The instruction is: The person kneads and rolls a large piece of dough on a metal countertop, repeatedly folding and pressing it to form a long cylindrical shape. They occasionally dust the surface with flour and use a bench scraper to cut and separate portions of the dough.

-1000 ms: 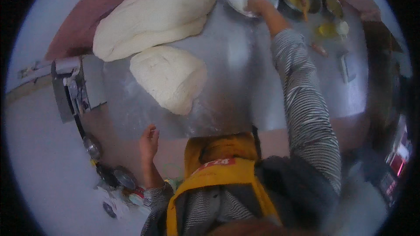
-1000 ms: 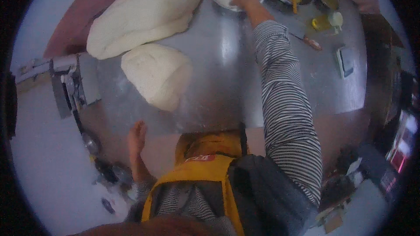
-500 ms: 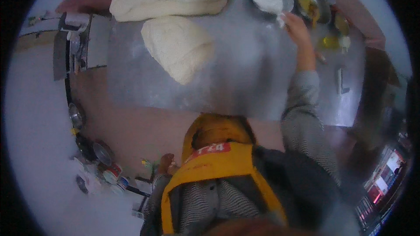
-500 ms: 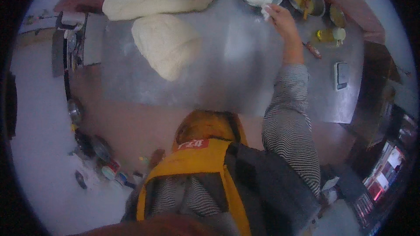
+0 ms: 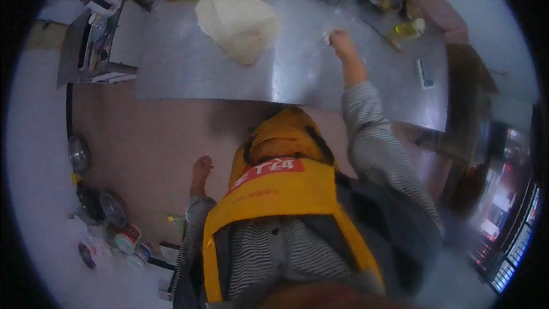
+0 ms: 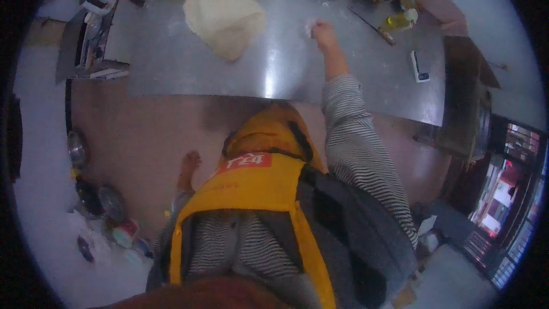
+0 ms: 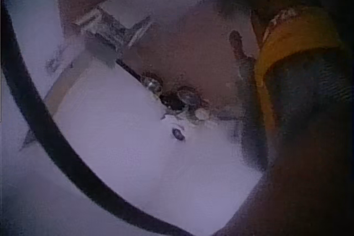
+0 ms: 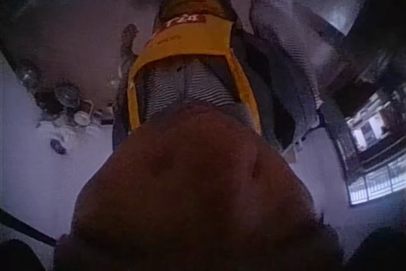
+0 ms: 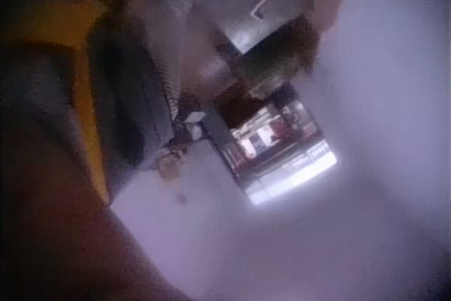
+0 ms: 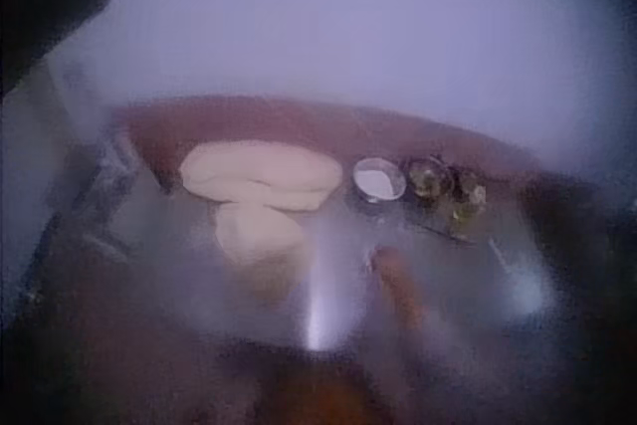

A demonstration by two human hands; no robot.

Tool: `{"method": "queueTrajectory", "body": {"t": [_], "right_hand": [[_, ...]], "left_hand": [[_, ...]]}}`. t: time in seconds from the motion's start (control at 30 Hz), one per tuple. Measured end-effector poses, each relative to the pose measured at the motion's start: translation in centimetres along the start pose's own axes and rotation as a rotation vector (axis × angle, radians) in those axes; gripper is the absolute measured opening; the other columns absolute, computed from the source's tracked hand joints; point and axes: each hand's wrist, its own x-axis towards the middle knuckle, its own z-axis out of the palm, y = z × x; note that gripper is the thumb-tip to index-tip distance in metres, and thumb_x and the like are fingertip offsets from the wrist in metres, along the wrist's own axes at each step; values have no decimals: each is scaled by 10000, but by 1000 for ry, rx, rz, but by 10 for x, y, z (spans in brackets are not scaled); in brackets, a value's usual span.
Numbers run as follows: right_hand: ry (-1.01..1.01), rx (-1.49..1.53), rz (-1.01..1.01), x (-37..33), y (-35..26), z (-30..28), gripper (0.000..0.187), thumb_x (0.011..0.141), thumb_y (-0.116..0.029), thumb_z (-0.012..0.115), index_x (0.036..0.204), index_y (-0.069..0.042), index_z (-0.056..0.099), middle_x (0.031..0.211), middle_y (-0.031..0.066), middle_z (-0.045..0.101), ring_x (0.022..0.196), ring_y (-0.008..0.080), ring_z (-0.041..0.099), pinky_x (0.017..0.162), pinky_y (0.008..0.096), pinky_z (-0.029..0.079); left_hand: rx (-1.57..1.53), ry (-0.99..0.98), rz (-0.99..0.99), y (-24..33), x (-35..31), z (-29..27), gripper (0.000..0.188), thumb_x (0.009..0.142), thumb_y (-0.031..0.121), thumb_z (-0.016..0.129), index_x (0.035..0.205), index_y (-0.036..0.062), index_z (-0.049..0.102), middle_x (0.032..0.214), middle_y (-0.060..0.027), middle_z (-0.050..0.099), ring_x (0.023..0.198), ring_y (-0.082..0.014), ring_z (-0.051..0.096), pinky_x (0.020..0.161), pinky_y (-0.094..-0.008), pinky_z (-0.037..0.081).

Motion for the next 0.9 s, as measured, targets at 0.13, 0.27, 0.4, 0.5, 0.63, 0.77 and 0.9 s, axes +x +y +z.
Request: {"method": "queueTrajectory", "body": {"t": [0.13, 0.27, 0.4, 0.5, 0.63, 0.77, 0.9], "right_hand": [[-4, -141, -174, 31, -13, -11, 176, 788, -140, 602, 904, -25, 669, 771, 81, 635, 700, 188, 595, 594, 338, 451], [159, -155, -100, 23, -7, -19, 187, 805, -155, 615, 923, -25, 681, 765, 58, 635, 683, 176, 588, 564, 333, 450], [116, -104, -46, 1, 50, -77, 162, 831, -139, 611, 920, -29, 690, 755, 57, 637, 678, 171, 589, 555, 338, 446], [124, -109, -105, -14, 104, -120, 201, 805, -124, 618, 958, -28, 705, 818, 93, 667, 726, 190, 628, 626, 354, 484], [216, 292, 84, -57, 134, -101, 205, 805, -93, 606, 974, -40, 709, 842, 86, 674, 743, 182, 642, 662, 350, 508], [317, 458, 85, -85, 133, -82, 208, 850, -73, 585, 1021, -5, 681, 870, 104, 661, 771, 201, 632, 694, 333, 519], [190, 197, 175, -64, 143, -65, 188, 869, -66, 588, 1013, 22, 672, 887, 111, 660, 781, 208, 630, 711, 329, 528]], "left_hand": [[-37, -33, -15, -53, -5, -19, 374, 935, 263, 560, 1209, 15, 617, 964, -92, 690, 794, -189, 662, 661, -322, 517], [299, -131, 181, -159, -16, -22, 329, 918, 260, 572, 1125, 14, 639, 940, -89, 684, 803, -202, 666, 679, -329, 532], [611, -327, 248, -204, -26, 8, 316, 915, 264, 579, 1104, 19, 642, 928, -85, 678, 792, -196, 666, 663, -322, 530], [524, -371, 212, -207, -31, 29, 314, 917, 267, 583, 1105, 22, 641, 924, -83, 675, 782, -187, 664, 647, -313, 524], [399, -324, 113, -178, -23, 24, 312, 920, 271, 588, 1108, 26, 639, 920, -80, 670, 768, -175, 662, 626, -301, 517], [70, -170, -104, -111, -11, 12, 310, 924, 274, 593, 1110, 30, 638, 915, -77, 666, 755, -163, 659, 605, -289, 510], [-119, -64, -132, -53, 11, 7, 312, 931, 284, 587, 1114, 36, 634, 907, -72, 659, 748, -156, 655, 593, -284, 502]]}}
